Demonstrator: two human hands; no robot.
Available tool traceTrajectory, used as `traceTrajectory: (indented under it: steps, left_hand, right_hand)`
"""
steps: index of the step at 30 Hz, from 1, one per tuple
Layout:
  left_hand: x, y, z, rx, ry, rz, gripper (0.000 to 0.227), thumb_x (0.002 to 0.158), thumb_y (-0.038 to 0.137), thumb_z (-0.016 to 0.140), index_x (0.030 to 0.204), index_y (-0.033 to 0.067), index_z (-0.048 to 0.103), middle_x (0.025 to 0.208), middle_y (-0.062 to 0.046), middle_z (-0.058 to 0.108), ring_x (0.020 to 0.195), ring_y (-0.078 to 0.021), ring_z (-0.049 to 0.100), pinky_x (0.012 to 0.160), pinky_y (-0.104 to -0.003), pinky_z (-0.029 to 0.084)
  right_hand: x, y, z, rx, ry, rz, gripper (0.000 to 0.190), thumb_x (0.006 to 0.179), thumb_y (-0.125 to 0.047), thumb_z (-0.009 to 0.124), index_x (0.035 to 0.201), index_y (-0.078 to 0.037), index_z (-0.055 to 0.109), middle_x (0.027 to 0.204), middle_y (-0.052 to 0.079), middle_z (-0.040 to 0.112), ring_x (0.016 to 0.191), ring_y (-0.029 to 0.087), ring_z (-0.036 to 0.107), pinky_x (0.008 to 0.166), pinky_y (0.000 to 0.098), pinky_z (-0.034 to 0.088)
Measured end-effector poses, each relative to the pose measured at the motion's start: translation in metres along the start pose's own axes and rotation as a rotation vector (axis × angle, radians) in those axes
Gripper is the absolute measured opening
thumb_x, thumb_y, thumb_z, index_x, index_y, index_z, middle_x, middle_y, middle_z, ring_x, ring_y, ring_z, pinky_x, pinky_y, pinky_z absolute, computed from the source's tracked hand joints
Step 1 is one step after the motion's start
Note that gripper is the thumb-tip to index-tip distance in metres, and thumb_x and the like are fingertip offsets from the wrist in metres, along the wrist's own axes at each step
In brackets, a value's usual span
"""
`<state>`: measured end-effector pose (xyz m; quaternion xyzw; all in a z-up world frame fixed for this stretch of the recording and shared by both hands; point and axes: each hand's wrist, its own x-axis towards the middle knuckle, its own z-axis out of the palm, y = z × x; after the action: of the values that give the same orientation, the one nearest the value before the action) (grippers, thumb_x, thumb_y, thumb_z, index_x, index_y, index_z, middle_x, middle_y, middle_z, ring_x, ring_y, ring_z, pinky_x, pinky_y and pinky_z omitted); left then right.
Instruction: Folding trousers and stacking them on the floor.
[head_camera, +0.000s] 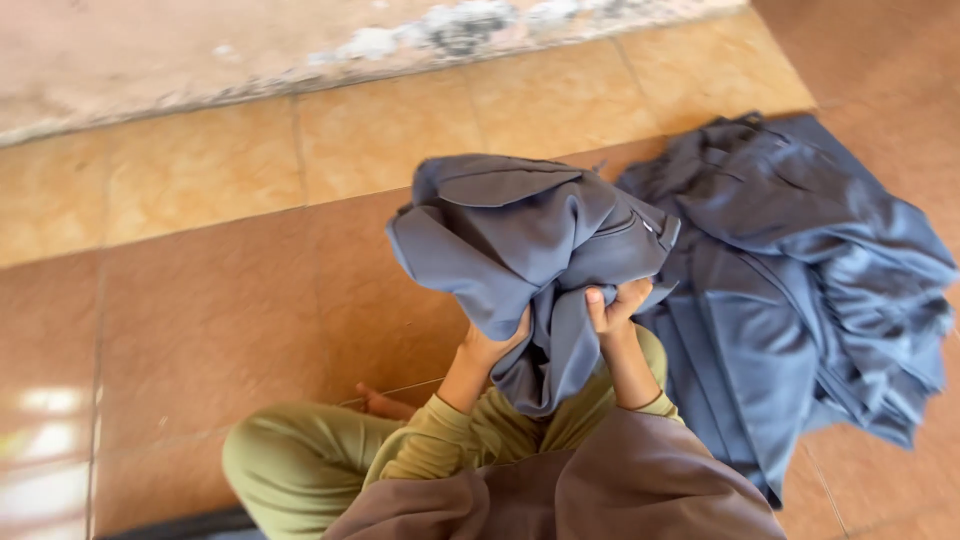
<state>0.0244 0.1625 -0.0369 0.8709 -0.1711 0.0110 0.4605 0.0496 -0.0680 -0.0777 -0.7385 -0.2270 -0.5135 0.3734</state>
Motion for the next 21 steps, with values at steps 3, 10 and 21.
traceTrajectory:
  steps: [3,10,21]
  left_hand:
    - [-0.017,-0.056,-0.035,0.051,-0.005,-0.147,0.026,0.092,0.025,0.067,0.093,0.0008,0.06,0.088,-0.01,0.064,0.089,-0.0236,0.062,0.093,-0.036,0.056]
    - [-0.067,-0.163,-0.092,0.099,-0.039,-0.431,0.048,0.084,0.038,0.073,0.105,-0.0039,0.064,0.102,-0.019,0.067,0.101,-0.0328,0.065,0.094,-0.042,0.058]
    - [-0.115,-0.33,-0.061,-0.119,0.162,-0.804,0.11,0.061,0.034,0.091,0.154,0.0077,0.039,0.142,-0.031,0.049,0.128,-0.0447,0.057,0.1,-0.052,0.056]
  right_hand:
    - [0.035,-0.041,0.062,0.06,0.051,-0.124,0.044,0.08,-0.054,0.071,0.071,-0.011,0.073,0.071,0.005,0.064,0.059,0.022,0.059,0.064,0.0339,0.052]
    - [-0.001,-0.057,0.157,-0.07,0.026,-0.372,0.045,0.081,-0.055,0.077,0.077,-0.01,0.075,0.079,0.007,0.065,0.069,0.026,0.061,0.077,0.0438,0.052]
    - [-0.152,-0.055,0.129,-0.257,-0.982,0.618,0.05,0.096,-0.048,0.058,0.127,-0.011,0.073,0.135,0.019,0.065,0.118,0.051,0.061,0.111,0.0667,0.034]
